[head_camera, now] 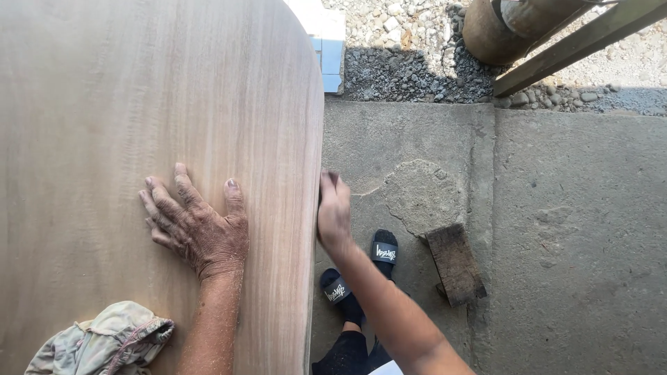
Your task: The person sands the edge of a large wooden board by hand with a piece of sandpaper, holding the board steady with one hand while rubbing the sandpaper along the edge with the other.
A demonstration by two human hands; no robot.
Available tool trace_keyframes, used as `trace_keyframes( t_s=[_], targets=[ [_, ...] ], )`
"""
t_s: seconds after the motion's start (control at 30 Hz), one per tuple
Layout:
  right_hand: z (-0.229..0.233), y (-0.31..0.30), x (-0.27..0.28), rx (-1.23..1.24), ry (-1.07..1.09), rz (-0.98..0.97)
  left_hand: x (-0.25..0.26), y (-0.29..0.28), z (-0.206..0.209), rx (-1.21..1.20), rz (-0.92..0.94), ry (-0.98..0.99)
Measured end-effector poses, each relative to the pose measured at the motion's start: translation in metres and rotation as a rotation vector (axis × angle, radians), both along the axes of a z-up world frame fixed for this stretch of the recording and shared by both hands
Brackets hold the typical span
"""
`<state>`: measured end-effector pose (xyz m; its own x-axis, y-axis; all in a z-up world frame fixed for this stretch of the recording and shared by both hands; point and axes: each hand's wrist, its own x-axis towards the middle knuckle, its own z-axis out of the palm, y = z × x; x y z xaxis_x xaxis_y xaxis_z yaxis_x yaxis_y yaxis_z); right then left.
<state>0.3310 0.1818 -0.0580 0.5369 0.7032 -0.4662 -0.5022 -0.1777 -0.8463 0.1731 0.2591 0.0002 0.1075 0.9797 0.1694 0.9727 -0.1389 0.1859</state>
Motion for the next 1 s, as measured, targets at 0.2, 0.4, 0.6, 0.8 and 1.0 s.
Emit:
trace_keyframes(
  t_s=[0.2, 0.4, 0.6, 0.8, 1.0],
  targets=[
    [0.011, -0.015, -0.014, 0.008, 0.024, -0.051, 0.002, -0.001, -0.001, 0.001, 0.004, 0.029],
    [-0.015, -0.107, -0.077, -0.177, 0.106, 0.062, 0.000, -0.001, -0.001, -0.013, -0.006, 0.012],
    [0.002, 0.011, 0.009, 0.040, -0.022, -0.011, -0.001, -0.002, -0.002, 0.010, -0.007, 0.030],
    [0.020, -0.043, -0.030, -0.071, -0.005, 0.009, 0.002, -0.001, -0.001, -0.004, 0.008, 0.010],
    [0.005, -0.075, -0.054, -0.182, 0.013, 0.092, 0.000, 0.000, -0.002, -0.017, 0.010, 0.029]
  ],
)
